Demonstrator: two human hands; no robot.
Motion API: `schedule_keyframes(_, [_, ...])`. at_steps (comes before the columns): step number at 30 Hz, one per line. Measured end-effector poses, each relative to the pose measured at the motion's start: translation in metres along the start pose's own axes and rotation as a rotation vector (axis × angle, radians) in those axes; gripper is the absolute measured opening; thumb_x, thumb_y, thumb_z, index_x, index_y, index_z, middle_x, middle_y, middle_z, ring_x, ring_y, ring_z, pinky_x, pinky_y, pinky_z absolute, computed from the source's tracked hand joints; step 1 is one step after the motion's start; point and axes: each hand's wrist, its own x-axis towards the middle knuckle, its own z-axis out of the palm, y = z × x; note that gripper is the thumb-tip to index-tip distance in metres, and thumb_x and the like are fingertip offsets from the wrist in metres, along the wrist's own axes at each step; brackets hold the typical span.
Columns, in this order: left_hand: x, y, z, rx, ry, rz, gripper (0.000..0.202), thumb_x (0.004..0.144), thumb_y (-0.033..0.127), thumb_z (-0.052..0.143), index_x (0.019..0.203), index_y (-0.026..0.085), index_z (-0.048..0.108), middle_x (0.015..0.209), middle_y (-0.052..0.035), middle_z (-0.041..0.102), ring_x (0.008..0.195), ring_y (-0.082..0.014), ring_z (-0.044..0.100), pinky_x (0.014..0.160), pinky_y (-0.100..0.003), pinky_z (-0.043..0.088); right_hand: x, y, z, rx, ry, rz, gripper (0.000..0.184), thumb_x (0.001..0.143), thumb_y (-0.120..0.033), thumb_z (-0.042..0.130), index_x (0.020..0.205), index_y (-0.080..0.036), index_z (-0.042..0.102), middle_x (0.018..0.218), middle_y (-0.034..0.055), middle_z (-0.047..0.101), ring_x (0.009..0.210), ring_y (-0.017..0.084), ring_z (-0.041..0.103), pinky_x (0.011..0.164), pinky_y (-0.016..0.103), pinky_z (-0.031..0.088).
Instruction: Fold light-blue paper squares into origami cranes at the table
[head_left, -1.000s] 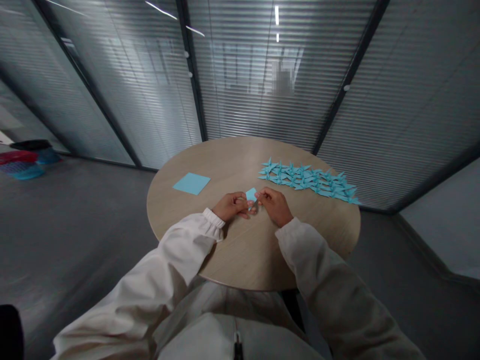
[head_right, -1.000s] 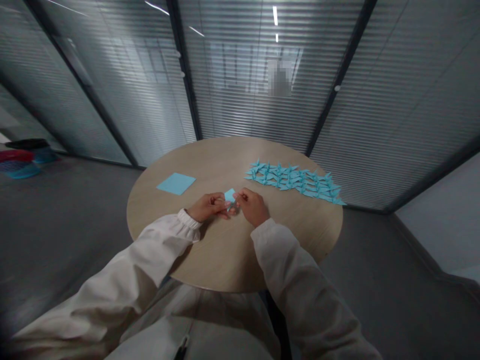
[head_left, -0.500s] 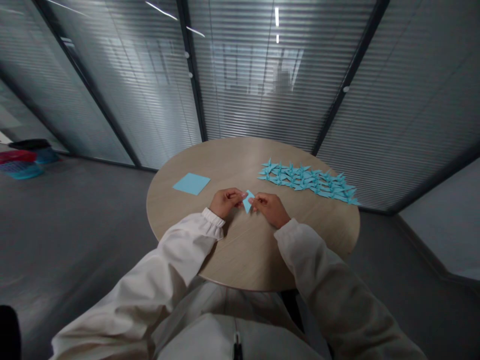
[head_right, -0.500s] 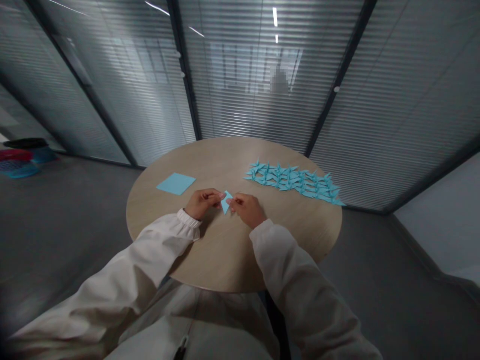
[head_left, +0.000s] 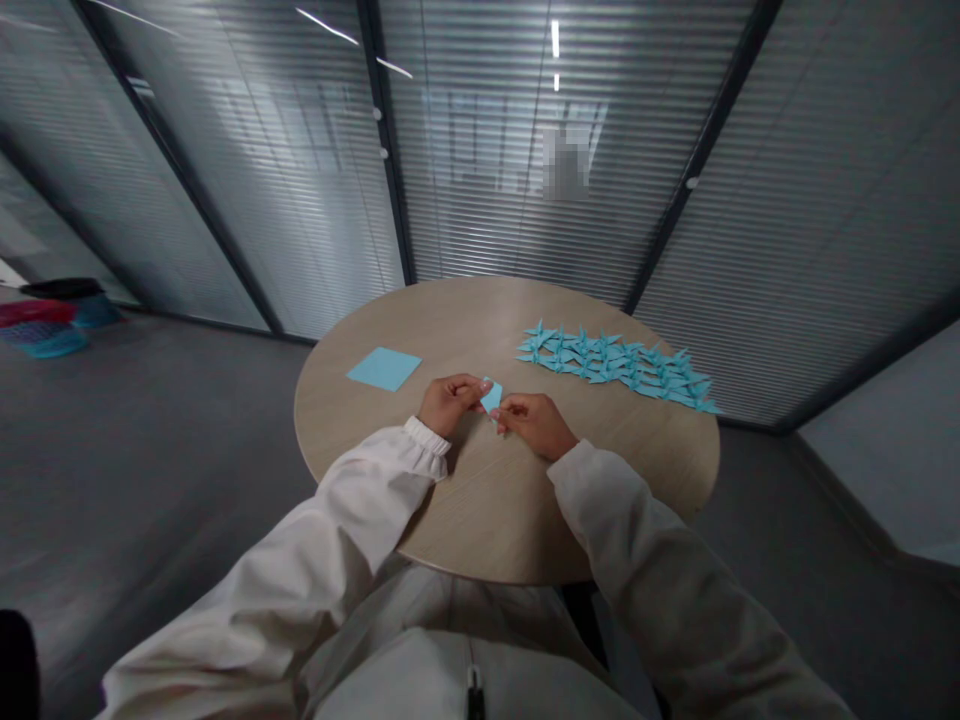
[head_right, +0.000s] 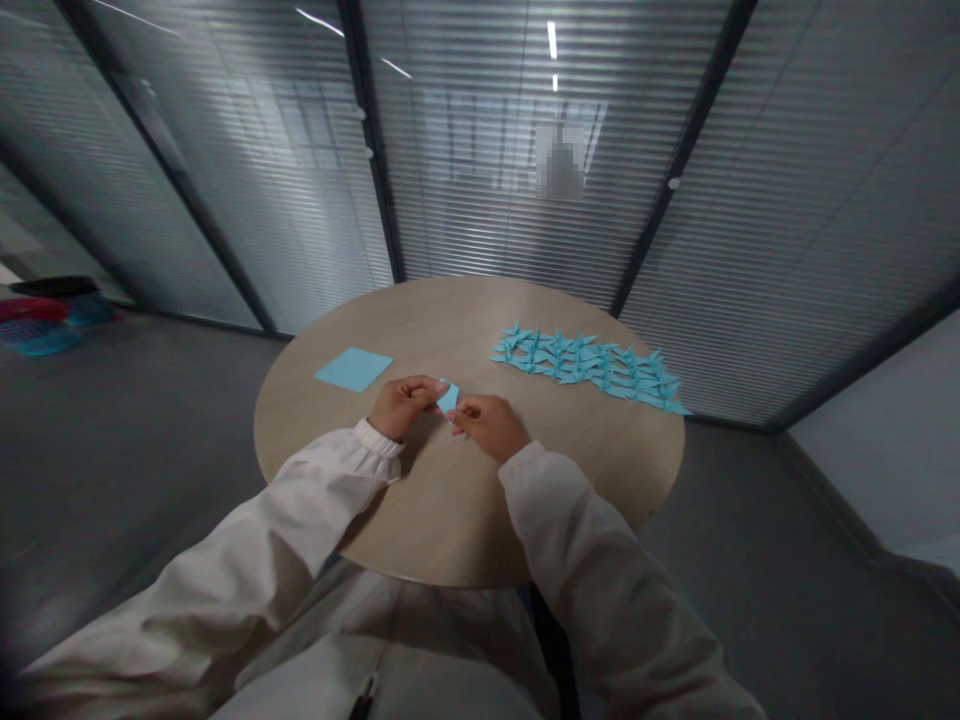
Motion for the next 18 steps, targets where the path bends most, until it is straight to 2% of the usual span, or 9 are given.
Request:
schedule_keyframes(5, [0.0001, 0.0009, -0.0003, -0.064, 0.039, -0.042, 0.045, 0.051, 0.051, 0.074, 0.070, 0.011, 0.065, 0.055, -0.0003, 0.062, 0.049, -0.0100, 0.055, 0.055, -0.023, 0.050, -0.0007, -0.0024, -0.0003, 0.046, -0.039, 0.007, 0.021, 0.078, -0.034, 0.055, 0.069, -0.016, 0.063, 0.063, 0.0017, 0.065, 0.056, 0.011, 0.058, 0.059, 0.022, 0.044])
schedule_keyframes(11, [0.0032, -0.0012, -0.0013, -0.165, 0.046, -0.080, 0.045, 0.051, 0.048, 0.075, 0.073, 0.010, 0.063, 0.056, 0.0006, 0.062, 0.053, -0.0115, 0.059, 0.059, -0.025, 0.052, -0.0028, -0.0060, 0.0006, -0.021, -0.059, 0.011, 0.021, 0.079, -0.033, 0.054, 0.067, -0.016, 0.060, 0.061, 0.0003, 0.062, 0.056, 0.010, 0.056, 0.062, 0.023, 0.044])
schedule_keyframes(14, [0.0051, -0.0028, -0.0030, -0.217, 0.065, -0.111, 0.043, 0.052, 0.044, 0.075, 0.076, 0.011, 0.062, 0.056, 0.0016, 0.062, 0.052, -0.0112, 0.059, 0.059, -0.026, 0.053, -0.0028, -0.0056, -0.0003, -0.093, 0.033, -0.015, 0.019, 0.074, -0.036, 0.061, 0.081, -0.018, 0.060, 0.068, 0.0000, 0.062, 0.061, 0.012, 0.057, 0.063, 0.025, 0.045])
schedule_keyframes(17, [0.0062, -0.0049, -0.0046, -0.240, 0.050, -0.158, 0.043, 0.052, 0.039, 0.077, 0.080, 0.010, 0.063, 0.057, 0.0011, 0.063, 0.051, -0.0110, 0.059, 0.056, -0.025, 0.052, -0.0024, -0.0069, -0.0025, -0.186, 0.198, -0.153, 0.044, 0.065, -0.031, 0.070, 0.104, -0.020, 0.053, 0.089, 0.0036, 0.059, 0.080, 0.017, 0.057, 0.072, 0.029, 0.047])
schedule_keyframes(18, [0.0063, -0.0056, -0.0048, -0.242, 0.036, -0.171, 0.044, 0.052, 0.038, 0.077, 0.083, 0.010, 0.063, 0.057, 0.0008, 0.064, 0.051, -0.0111, 0.059, 0.056, -0.024, 0.052, -0.0022, -0.0075, -0.0032, -0.230, 0.212, -0.220, 0.049, 0.064, -0.029, 0.072, 0.107, -0.020, 0.051, 0.097, 0.0056, 0.057, 0.090, 0.019, 0.054, 0.079, 0.032, 0.045])
